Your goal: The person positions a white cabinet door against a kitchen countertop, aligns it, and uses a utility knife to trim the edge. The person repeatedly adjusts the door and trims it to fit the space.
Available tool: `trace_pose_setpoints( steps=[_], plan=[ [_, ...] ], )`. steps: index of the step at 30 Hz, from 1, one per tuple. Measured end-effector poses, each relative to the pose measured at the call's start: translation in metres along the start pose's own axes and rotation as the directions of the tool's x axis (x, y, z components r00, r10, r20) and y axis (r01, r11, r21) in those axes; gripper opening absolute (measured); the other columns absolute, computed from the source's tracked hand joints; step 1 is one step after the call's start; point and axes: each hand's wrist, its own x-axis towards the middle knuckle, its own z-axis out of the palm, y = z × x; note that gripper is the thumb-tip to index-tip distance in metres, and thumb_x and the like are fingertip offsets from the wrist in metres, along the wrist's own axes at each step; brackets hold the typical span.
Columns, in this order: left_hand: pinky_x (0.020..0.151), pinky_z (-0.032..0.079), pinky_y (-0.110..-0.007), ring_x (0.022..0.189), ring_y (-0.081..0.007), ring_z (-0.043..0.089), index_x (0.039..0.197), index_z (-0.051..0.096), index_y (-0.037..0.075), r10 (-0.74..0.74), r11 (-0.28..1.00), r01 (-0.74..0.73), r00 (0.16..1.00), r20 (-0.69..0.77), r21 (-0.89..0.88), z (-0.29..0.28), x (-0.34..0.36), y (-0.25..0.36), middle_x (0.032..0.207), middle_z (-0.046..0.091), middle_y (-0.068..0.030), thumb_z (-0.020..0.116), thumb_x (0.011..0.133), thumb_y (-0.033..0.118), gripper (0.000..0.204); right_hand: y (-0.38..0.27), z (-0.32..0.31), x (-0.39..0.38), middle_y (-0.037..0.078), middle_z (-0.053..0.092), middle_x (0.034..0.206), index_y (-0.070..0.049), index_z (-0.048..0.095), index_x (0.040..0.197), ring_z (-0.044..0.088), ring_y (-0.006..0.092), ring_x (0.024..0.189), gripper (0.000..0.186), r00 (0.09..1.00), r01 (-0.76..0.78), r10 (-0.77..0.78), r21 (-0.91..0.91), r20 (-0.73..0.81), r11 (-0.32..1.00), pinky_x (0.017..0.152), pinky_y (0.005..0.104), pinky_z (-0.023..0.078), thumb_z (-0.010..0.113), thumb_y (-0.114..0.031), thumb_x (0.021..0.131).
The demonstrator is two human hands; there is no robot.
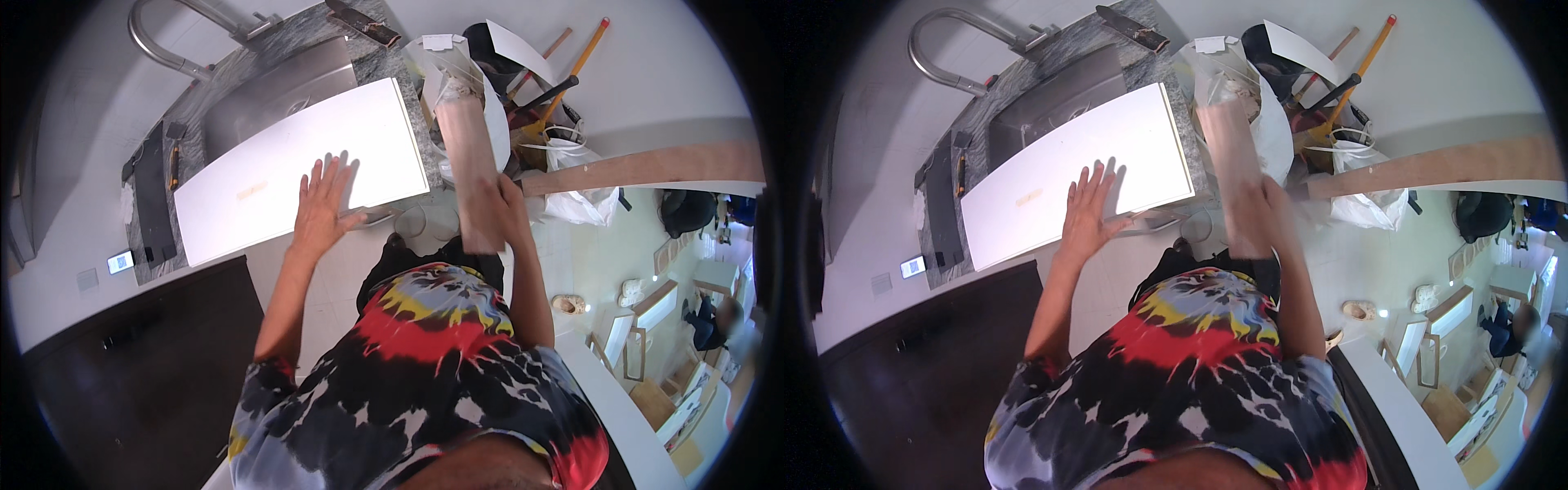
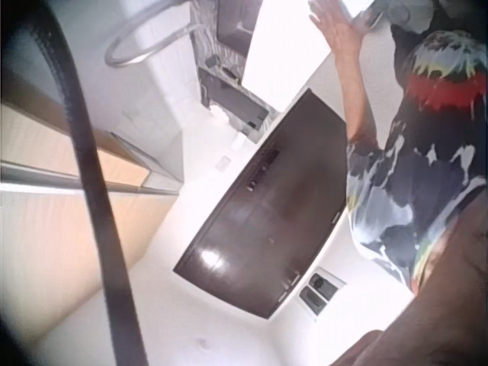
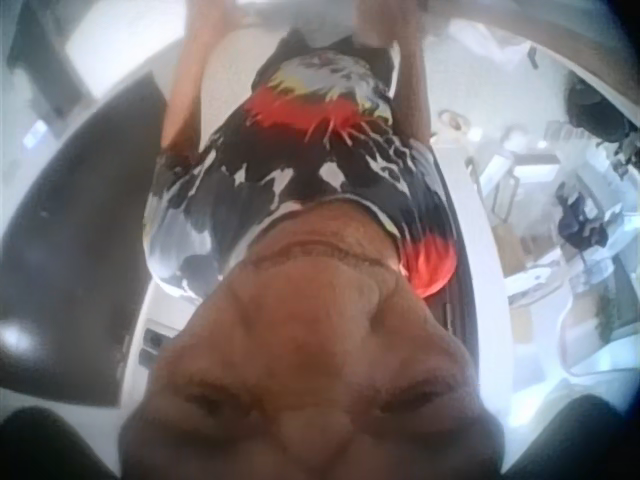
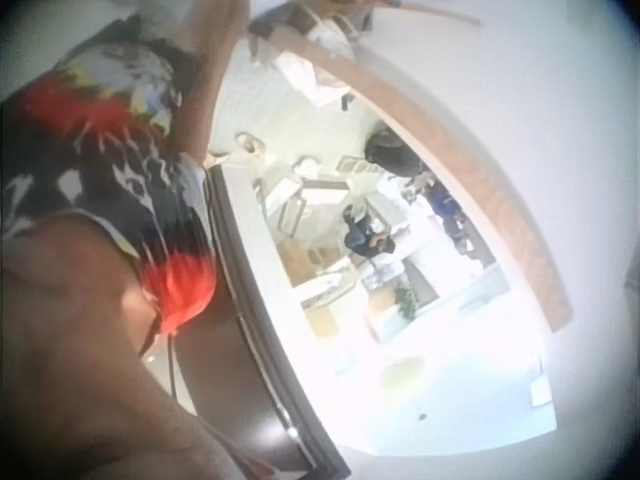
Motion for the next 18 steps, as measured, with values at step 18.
trace_pose_setpoints(
  steps=[18],
  plan=[
    [0.111,0.038,-0.053,0.138,-0.0407,0.039,0.145,0.042,0.007,0.231,0.929,-0.257,0.965,0.123,0.267,0.027,-0.033,-0.067,0.151,0.038,-0.02,0.078,0.072,0.015,0.081,-0.002,0.052,0.043,0.004,0.064,0.084,0.008,0.058,0.12,0.054,0.0119,0.072,0.035,0.999,0.042,-0.042,0.025,0.015,0.999,0.064,0.0311,0.045,0.055,-0.018,0.097]
  ],
)
